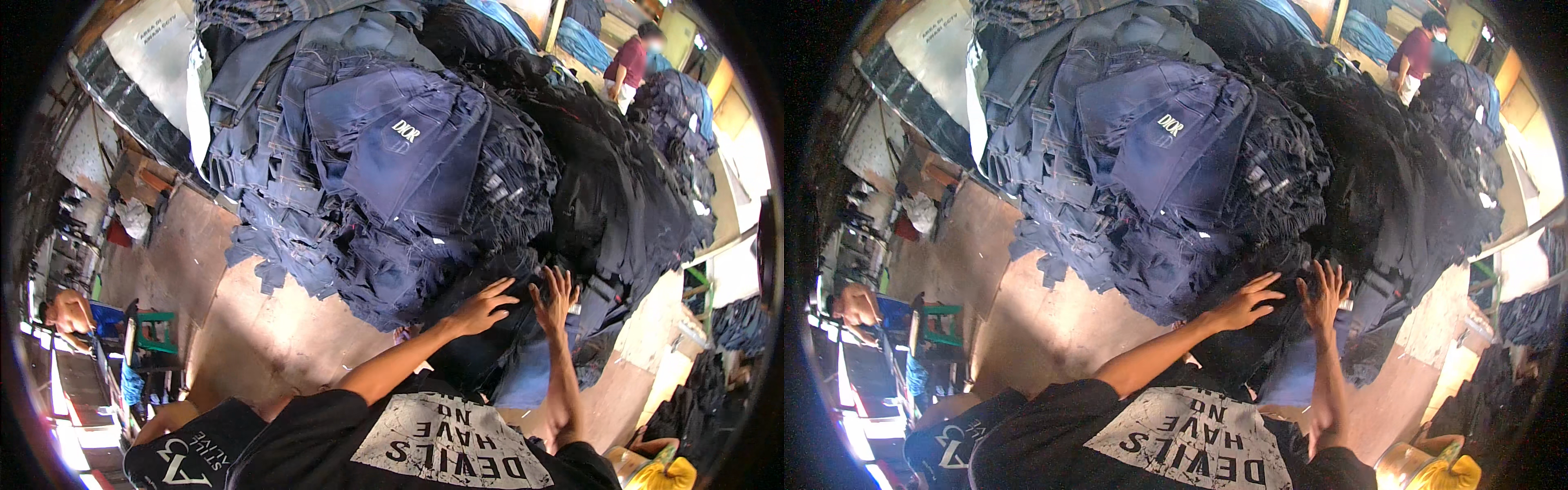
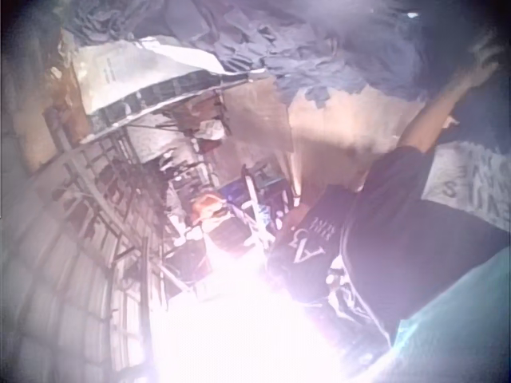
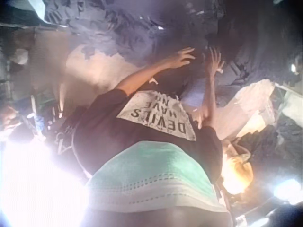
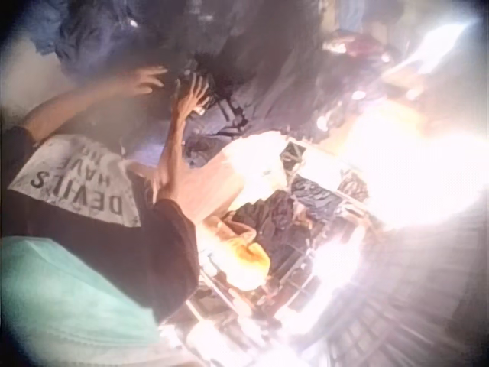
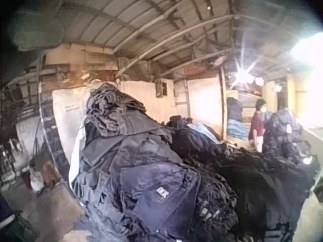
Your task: The person repeatedly picks up dark-colored garments from a large pile, briefly unfolds or turns them over, and places them into a nearby round basket. The person continues this cycle throughout the clip, handling items one at a time.
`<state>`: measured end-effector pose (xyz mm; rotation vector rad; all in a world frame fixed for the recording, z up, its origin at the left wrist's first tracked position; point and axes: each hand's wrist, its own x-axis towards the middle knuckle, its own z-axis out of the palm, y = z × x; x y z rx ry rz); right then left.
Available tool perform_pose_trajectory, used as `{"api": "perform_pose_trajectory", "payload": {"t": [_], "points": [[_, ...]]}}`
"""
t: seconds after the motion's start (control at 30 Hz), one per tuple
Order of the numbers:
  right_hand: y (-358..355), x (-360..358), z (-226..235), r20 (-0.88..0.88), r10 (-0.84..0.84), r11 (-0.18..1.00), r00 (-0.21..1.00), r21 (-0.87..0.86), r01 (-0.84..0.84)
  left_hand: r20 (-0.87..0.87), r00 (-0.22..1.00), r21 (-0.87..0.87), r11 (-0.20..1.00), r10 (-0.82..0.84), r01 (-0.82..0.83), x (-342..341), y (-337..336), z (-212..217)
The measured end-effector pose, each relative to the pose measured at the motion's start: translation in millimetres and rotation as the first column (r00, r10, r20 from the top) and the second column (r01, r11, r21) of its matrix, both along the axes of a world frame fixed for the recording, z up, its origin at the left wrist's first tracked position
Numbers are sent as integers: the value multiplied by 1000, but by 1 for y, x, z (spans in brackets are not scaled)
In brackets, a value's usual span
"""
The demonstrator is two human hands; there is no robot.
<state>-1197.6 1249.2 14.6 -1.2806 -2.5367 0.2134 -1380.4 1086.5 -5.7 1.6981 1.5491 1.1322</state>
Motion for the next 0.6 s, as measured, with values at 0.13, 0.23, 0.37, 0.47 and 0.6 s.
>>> {"api": "perform_pose_trajectory", "payload": {"t": [0.13, 0.23, 0.37, 0.47, 0.6], "points": [[-14, -112, 81, -447, 197, 949, 873, 309, -56, 41, 977, -26, 978, 208, -207, -80, -78, 8], [4, -245, 137, -656, 318, 938, 684, 112, -329, 137, 930, -123, 937, 342, -327, -134, -130, -5], [62, -411, 165, -581, 9, 990, 814, -111, -90, 169, 865, -180, 877, 473, -445, -188, -170, -23], [96, -470, 163, -275, -296, 950, 915, -187, 251, 136, 813, -172, 822, 565, -542, -224, -178, -8], [79, -497, 154, -650, -151, 987, 745, -142, 76, 250, 724, 50, 738, 643, -673, -290, -148, 65]]}}
